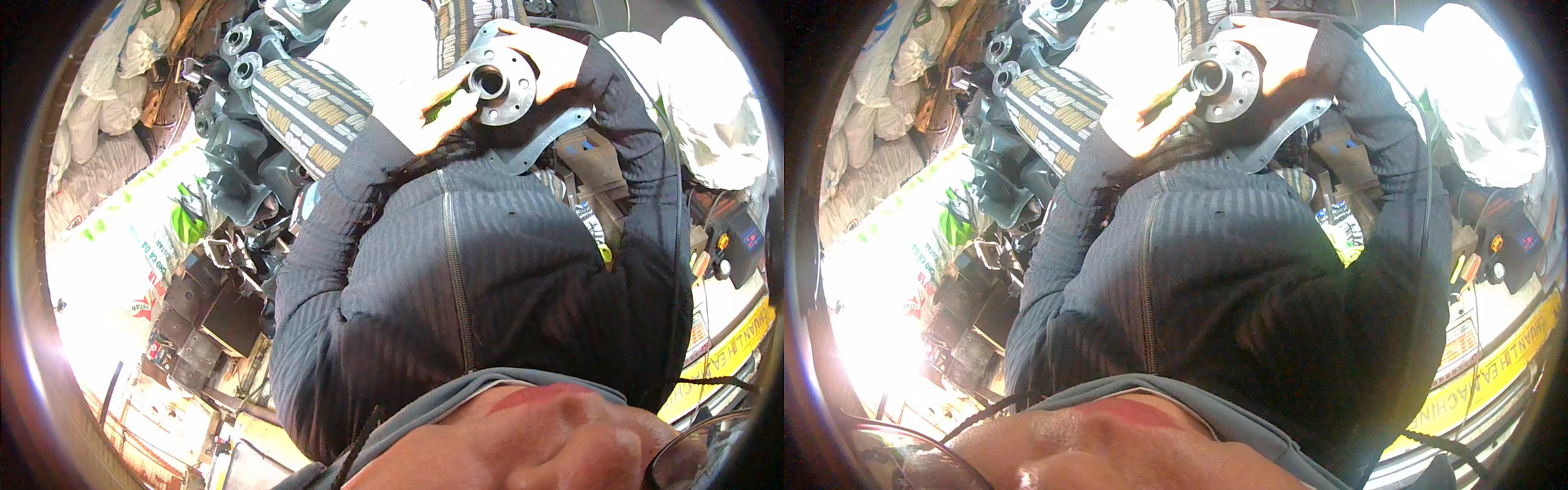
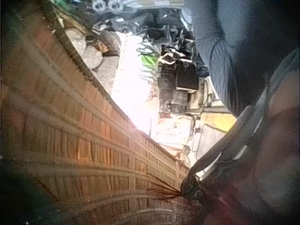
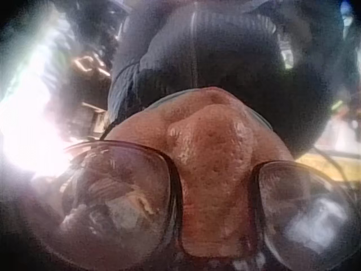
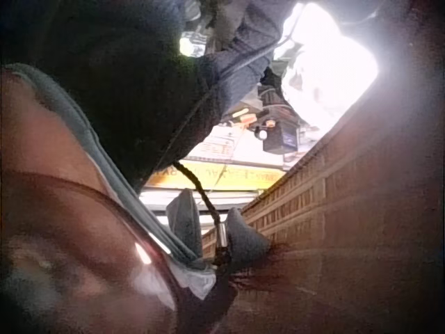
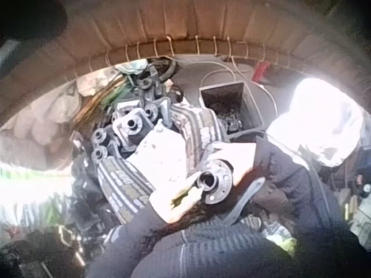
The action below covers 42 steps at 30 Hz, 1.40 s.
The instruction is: The person uses a cordless drill to fasten bolts into metal parts, then brushes the parts with a wire brush. The person repeats this process for several metal parts.
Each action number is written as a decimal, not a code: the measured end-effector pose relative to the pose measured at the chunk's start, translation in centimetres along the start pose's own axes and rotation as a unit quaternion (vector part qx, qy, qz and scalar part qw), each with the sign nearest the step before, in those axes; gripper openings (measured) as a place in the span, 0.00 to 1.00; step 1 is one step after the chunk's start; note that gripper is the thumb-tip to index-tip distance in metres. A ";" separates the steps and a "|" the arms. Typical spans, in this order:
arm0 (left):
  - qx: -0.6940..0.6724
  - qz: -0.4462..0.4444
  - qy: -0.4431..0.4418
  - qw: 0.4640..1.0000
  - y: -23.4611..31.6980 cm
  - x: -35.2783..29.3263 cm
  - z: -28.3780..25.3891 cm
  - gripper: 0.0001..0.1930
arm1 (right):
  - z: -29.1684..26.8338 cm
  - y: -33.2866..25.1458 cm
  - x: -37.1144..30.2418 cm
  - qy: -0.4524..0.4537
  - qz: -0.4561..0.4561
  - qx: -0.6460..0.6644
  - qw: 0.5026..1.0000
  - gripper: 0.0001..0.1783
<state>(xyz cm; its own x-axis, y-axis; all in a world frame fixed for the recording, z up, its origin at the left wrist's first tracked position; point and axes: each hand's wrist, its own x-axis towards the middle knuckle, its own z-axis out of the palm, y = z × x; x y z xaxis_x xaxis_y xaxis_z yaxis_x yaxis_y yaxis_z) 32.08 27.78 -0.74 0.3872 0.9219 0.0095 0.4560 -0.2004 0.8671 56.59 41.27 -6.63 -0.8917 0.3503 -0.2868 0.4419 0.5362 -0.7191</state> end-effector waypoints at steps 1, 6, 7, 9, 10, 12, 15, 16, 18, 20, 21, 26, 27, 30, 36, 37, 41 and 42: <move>-0.018 0.009 -0.001 1.000 -0.2 0.1 -0.2 0.19 | 0.0 -0.4 0.1 0.022 -0.011 -0.006 1.000 0.47; -0.099 -0.005 -0.053 0.994 -1.0 1.5 -0.9 0.18 | -1.3 -3.1 -0.2 -0.016 0.011 0.017 1.000 0.46; -0.116 0.016 -0.058 0.991 -1.2 1.9 -1.1 0.18 | -1.7 -3.7 -0.4 -0.035 0.025 0.026 0.999 0.46; -0.062 0.009 -0.102 0.993 -1.6 2.6 -1.6 0.18 | -2.3 -4.5 -0.4 -0.053 0.019 0.035 0.998 0.46; -0.052 0.004 -0.120 0.991 -1.7 2.8 -1.8 0.18 | -2.5 -4.7 -0.3 -0.060 0.010 0.040 0.997 0.45; -0.019 0.051 -0.121 0.991 -2.1 3.4 -2.2 0.19 | -2.7 -4.9 0.1 -0.069 -0.012 0.046 0.996 0.45; 0.088 0.130 -0.121 0.980 -2.6 4.5 -2.7 0.18 | -2.9 -4.3 0.6 -0.079 -0.041 0.062 0.994 0.44; 0.136 0.157 -0.121 0.971 -2.7 4.8 -2.8 0.18 | -2.8 -4.2 0.6 -0.081 -0.048 0.066 0.993 0.44; 0.154 0.167 -0.135 0.964 -2.8 5.3 -3.0 0.18 | -2.7 -3.8 0.2 -0.068 -0.061 0.067 0.994 0.44; 0.179 0.174 -0.137 0.958 -2.8 5.6 -3.2 0.18 | -2.6 -3.8 -0.6 -0.012 -0.069 0.035 0.997 0.43; 0.207 0.190 -0.106 0.954 -2.8 5.5 -3.2 0.18 | -2.3 -4.0 -1.3 0.039 -0.062 -0.031 0.997 0.47; 0.102 0.185 -0.103 0.972 -3.1 4.9 -3.6 0.20 | 0.6 -5.1 -1.3 0.176 0.087 -0.291 0.936 0.44; 0.093 0.182 -0.093 0.975 -3.2 4.6 -3.8 0.19 | 0.7 -5.1 -0.4 0.198 0.079 -0.335 0.918 0.44; 0.177 0.174 -0.052 0.967 -3.5 4.0 -4.4 0.17 | -1.3 -3.7 2.9 0.172 -0.108 -0.232 0.951 0.40; 0.111 0.046 0.036 0.992 -2.6 1.0 -4.1 0.18 | -4.8 -2.6 7.1 -0.093 -0.073 -0.077 0.990 0.43; 0.097 0.016 0.027 0.995 -2.3 0.2 -4.2 0.18 | -4.5 -2.8 7.5 -0.074 -0.089 -0.106 0.988 0.43; 0.143 -0.073 0.016 0.987 -1.4 -2.1 -4.6 0.20 | -4.0 -3.7 6.7 0.042 -0.137 -0.148 0.979 0.38; 0.156 -0.069 0.025 0.985 -1.4 -2.5 -4.7 0.20 | -3.9 -3.9 5.7 0.068 -0.085 -0.122 0.987 0.40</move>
<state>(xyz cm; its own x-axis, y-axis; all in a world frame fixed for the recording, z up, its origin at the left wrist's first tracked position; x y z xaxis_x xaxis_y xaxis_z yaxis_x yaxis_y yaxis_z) 26.67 27.36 0.36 0.2674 0.9613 -0.0659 0.7282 -0.1568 0.6671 50.14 44.19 -2.94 -0.9407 0.3304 -0.0766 0.3131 0.7592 -0.5706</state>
